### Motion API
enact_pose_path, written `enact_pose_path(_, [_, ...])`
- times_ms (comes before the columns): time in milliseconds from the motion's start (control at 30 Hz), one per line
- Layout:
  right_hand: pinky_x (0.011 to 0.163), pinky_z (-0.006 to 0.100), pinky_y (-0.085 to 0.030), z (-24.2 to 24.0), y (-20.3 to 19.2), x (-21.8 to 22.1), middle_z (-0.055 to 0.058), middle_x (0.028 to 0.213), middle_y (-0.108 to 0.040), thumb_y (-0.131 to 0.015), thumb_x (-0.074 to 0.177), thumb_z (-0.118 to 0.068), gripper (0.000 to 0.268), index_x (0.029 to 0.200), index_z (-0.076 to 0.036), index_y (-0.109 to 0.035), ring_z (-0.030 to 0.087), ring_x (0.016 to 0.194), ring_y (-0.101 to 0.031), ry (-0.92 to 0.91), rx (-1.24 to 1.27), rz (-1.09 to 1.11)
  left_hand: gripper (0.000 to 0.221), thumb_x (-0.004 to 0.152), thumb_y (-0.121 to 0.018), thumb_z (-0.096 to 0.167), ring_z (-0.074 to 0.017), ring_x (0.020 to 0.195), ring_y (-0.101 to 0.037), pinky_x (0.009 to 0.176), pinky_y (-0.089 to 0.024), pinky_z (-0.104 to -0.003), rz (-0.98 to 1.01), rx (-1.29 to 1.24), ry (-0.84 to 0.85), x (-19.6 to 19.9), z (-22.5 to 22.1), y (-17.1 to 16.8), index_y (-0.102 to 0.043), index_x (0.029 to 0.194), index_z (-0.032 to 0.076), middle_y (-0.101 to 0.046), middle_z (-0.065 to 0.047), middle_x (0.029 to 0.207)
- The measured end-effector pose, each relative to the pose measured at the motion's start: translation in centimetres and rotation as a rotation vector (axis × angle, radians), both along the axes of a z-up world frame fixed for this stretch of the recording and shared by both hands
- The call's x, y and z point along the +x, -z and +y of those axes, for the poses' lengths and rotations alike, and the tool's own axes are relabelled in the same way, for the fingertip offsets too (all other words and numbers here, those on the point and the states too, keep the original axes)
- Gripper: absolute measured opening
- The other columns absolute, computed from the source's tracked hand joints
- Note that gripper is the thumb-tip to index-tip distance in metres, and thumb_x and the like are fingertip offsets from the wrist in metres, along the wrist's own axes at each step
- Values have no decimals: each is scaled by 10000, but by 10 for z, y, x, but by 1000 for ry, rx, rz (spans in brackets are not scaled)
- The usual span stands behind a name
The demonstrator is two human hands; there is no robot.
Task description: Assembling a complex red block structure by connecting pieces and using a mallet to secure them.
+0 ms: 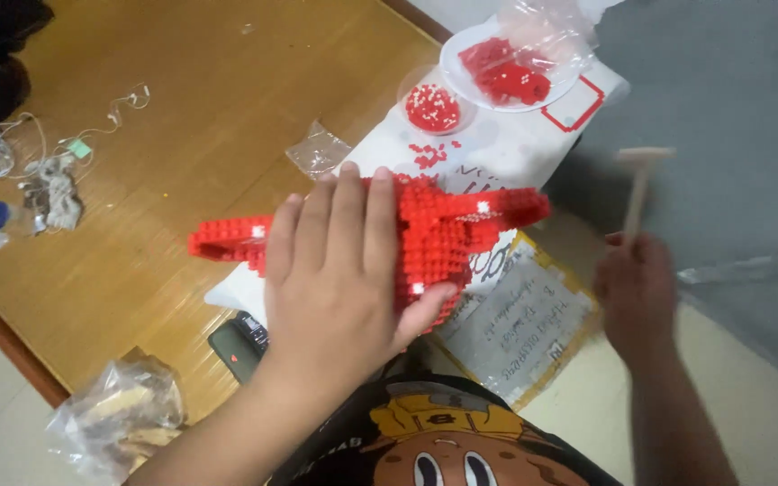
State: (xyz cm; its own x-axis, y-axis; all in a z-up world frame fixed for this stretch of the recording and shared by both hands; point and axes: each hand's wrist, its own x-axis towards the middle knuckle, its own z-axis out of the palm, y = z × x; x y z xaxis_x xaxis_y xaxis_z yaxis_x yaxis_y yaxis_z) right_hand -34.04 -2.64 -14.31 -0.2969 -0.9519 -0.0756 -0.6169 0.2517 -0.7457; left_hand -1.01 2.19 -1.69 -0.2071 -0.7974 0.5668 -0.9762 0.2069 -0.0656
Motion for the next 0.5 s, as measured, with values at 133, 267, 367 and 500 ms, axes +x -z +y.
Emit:
enact_pose_path(133, [546, 284, -351, 58, -72, 3, 29, 672, -505, -438, 1096, -152, 237, 1221, -29, -598, 129, 573, -409, -234, -167, -55, 879, 990, -280, 745, -365, 1110, -643, 995, -463, -445, -72, -54, -23, -3, -5, 3, -598, 1321, -4, -658, -198, 1249])
enact_pose_path(267, [625, 255, -397, 80, -141, 42, 29, 690, -591, -499, 1077, -169, 262, 1042, -100, -749, 126, 642, -513, -236, -100, 155, 917, 963, -341, 825, -337, 1121, -636, 1043, -463, -436, -104, -91, -38, -4, -9, 7, -608, 1301, 15, -650, -170, 1216])
enact_pose_path(367, [619, 271, -359, 86, -156, 57, 16, 829, -650, -554, 1077, -104, 222, 1183, -119, -748, 114, 666, -483, -143, -213, 293, 1004, 914, -430, 898, -364, 1155, -632, 1097, -443, -460, -77, -88, -26, -5, -8, 14, -605, 1329, 1, -647, -195, 1244])
enact_pose_path(500, [766, 379, -422, 68, -164, 79, 44, 972, -635, -491, 1057, -299, 283, 1200, -125, -663, 218, 856, -561, -295, -171, 475, 1025, 868, -519, 916, -362, 1159, -636, 1068, -461, -453, -66, -94, -33, -6, -8, 16, -607, 1337, 8, -650, -194, 1252])
